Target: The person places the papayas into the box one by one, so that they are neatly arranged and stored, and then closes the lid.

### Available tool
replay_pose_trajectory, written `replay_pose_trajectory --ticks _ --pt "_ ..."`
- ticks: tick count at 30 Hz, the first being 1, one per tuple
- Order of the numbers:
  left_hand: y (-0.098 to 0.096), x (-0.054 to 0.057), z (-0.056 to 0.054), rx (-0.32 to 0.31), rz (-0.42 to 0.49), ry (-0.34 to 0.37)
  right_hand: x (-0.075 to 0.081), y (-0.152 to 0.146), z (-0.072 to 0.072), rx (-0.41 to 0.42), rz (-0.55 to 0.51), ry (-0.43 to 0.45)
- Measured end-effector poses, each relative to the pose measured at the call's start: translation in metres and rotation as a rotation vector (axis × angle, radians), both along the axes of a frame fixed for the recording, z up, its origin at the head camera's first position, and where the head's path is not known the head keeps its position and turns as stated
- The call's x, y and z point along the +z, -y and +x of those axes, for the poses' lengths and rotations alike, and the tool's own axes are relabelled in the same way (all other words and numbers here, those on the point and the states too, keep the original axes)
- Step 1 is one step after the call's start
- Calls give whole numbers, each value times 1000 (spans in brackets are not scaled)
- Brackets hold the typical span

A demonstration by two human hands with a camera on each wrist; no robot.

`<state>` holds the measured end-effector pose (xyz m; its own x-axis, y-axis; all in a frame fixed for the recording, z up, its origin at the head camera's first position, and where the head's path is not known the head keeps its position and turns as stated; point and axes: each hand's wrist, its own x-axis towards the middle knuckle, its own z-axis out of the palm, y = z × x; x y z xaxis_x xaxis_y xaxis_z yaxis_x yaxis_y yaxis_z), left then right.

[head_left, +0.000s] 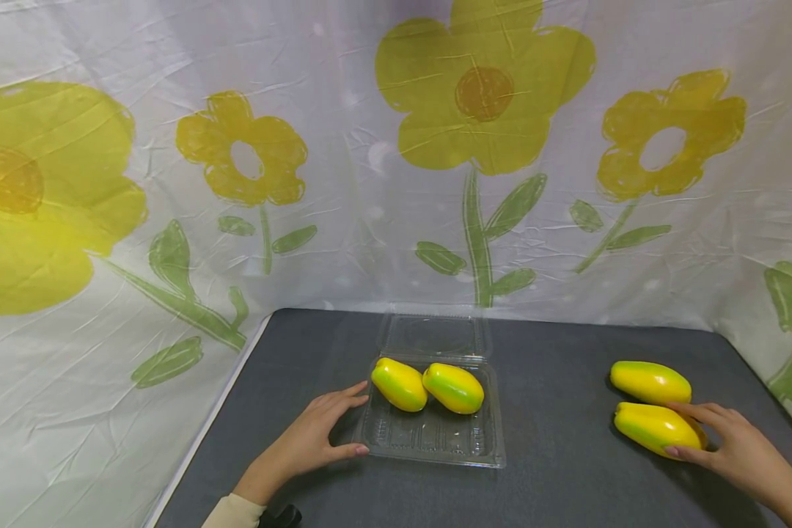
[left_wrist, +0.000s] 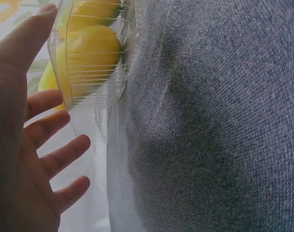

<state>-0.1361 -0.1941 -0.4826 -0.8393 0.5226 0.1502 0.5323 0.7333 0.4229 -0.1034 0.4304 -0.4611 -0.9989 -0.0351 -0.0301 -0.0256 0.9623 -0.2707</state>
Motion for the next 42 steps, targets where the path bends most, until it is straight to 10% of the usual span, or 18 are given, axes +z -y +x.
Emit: replay_pose_trajectory --ticks 42 --pt "0 2 2 -1 11 5 13 58 2 189 -164 -207"
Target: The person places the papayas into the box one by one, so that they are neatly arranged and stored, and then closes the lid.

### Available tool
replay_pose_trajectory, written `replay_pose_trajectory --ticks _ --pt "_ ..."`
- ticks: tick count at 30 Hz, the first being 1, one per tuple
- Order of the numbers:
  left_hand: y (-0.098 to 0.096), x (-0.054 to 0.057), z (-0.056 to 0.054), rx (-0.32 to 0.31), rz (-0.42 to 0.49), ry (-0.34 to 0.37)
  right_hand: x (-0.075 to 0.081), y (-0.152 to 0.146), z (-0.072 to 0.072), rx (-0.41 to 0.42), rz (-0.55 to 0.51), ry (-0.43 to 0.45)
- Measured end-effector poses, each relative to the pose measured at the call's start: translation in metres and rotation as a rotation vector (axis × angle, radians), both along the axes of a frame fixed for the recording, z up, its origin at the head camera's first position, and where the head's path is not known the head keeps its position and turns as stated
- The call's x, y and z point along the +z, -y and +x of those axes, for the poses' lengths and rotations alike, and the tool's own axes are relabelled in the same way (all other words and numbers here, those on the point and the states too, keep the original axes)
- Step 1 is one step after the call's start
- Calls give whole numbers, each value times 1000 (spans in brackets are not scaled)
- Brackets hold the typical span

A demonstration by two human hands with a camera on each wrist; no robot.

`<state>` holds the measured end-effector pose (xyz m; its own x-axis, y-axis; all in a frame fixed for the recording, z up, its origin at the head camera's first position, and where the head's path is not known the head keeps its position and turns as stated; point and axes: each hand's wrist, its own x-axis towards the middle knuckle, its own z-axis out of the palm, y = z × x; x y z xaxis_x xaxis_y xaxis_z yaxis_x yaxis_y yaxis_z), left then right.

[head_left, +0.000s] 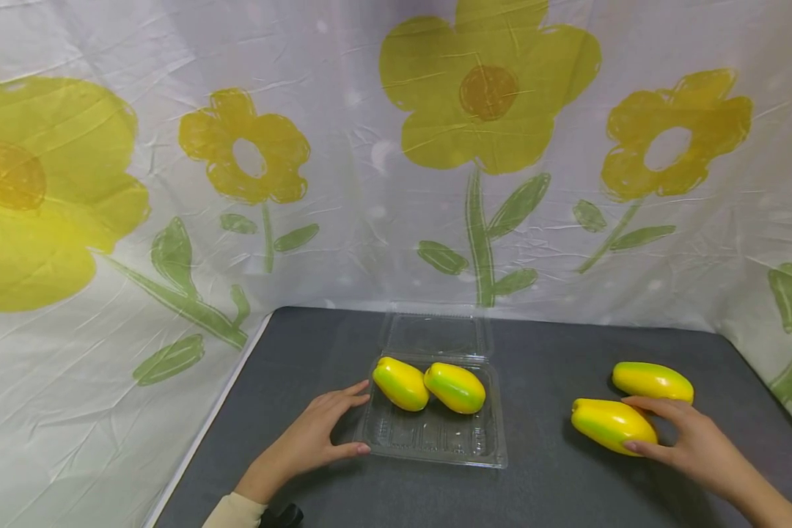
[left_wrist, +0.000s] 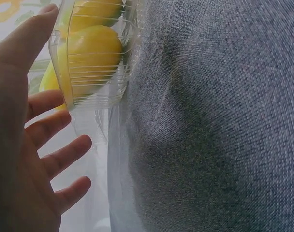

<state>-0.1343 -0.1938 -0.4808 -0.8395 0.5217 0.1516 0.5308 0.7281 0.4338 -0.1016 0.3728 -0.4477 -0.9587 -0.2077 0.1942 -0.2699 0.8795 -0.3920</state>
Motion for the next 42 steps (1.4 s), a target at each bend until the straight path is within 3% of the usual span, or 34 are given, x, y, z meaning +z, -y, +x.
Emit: replay_pose_trajectory --ticks 12,22,30,42 --pt "0 1 -1 -4 -3 -20 7 21 -6 65 -15 -86" --pt "-1 2 -1 -2 -12 -20 13 41 -8 72 -19 -54" --pt "0 3 0 -4 -12 -15 12 61 -11 130 -23 -132" --pt "0 2 1 -3 -12 -13 15 83 -15 129 -71 -84"
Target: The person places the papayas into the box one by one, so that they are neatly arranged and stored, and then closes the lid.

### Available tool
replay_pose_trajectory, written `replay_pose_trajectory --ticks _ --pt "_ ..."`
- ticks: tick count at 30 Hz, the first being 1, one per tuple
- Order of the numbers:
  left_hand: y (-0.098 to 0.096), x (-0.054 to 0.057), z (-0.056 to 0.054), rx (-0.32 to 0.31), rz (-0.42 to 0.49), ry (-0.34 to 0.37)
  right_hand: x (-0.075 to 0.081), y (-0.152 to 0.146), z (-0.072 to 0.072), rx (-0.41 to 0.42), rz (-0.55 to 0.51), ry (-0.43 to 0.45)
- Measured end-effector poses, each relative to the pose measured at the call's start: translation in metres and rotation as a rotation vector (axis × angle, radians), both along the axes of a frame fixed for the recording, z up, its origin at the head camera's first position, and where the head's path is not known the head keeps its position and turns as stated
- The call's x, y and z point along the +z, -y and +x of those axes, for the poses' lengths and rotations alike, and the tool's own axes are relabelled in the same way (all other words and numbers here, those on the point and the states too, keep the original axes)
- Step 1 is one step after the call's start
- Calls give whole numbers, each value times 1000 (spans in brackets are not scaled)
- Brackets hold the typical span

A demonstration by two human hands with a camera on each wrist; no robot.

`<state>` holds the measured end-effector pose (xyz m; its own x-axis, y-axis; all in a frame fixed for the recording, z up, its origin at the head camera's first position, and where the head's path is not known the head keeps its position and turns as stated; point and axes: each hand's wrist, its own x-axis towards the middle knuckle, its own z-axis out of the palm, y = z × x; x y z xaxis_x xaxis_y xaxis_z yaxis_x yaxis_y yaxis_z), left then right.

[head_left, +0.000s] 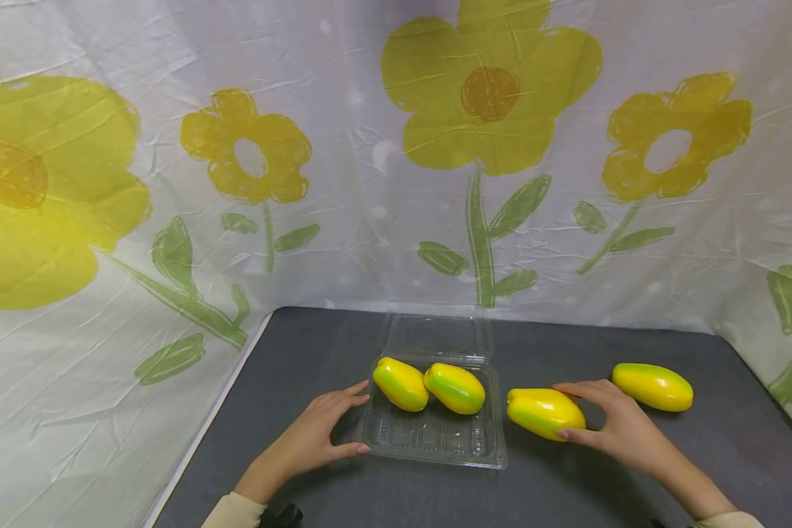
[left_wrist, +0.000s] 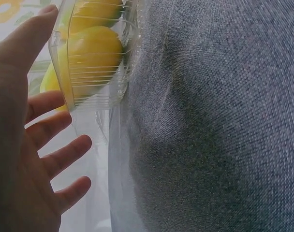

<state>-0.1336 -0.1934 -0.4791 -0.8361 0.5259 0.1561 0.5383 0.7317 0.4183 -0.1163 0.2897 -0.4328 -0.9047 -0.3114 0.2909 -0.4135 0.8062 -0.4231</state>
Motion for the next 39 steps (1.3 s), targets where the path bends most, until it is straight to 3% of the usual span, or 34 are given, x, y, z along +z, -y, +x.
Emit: replay_pose_trajectory --ticks 18,39 --pt "-1 0 0 11 0 12 8 34 -4 6 -86 92" --pt "-1 0 -1 6 0 10 11 69 -8 22 -118 79"
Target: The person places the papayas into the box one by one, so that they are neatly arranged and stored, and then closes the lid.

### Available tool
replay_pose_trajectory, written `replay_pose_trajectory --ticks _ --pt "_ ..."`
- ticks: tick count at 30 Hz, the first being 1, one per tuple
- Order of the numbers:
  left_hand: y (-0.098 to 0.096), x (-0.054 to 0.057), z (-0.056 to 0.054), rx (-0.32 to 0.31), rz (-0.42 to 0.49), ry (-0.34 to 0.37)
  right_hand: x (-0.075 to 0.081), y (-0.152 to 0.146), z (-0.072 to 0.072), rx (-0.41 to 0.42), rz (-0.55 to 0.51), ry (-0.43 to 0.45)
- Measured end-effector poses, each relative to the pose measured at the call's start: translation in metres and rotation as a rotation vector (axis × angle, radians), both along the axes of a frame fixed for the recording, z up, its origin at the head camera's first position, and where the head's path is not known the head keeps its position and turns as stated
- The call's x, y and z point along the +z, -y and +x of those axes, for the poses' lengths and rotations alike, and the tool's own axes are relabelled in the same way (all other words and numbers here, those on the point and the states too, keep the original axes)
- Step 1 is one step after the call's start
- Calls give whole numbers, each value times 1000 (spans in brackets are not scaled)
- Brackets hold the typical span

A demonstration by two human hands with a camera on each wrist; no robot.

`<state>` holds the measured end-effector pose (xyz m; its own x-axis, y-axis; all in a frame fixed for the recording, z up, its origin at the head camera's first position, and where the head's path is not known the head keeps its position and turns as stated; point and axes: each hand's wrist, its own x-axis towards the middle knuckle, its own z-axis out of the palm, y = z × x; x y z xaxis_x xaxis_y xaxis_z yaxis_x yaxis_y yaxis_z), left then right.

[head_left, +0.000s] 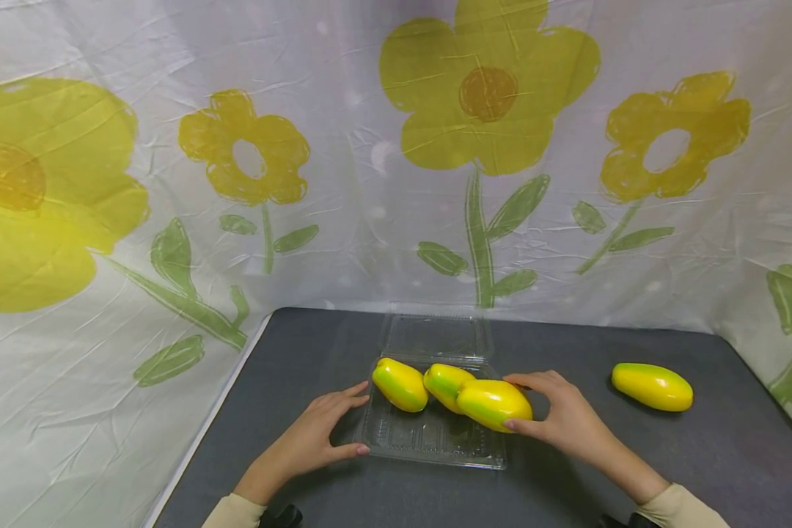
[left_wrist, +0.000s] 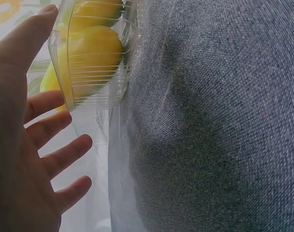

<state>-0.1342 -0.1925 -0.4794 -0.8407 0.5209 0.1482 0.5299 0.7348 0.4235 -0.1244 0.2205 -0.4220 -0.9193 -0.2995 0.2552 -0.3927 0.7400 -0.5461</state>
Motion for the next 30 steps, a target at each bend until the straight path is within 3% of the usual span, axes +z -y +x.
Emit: replay_pose_trajectory --ticks 30 --pt "0 1 1 -6 16 10 -12 56 -1 62 -79 29"
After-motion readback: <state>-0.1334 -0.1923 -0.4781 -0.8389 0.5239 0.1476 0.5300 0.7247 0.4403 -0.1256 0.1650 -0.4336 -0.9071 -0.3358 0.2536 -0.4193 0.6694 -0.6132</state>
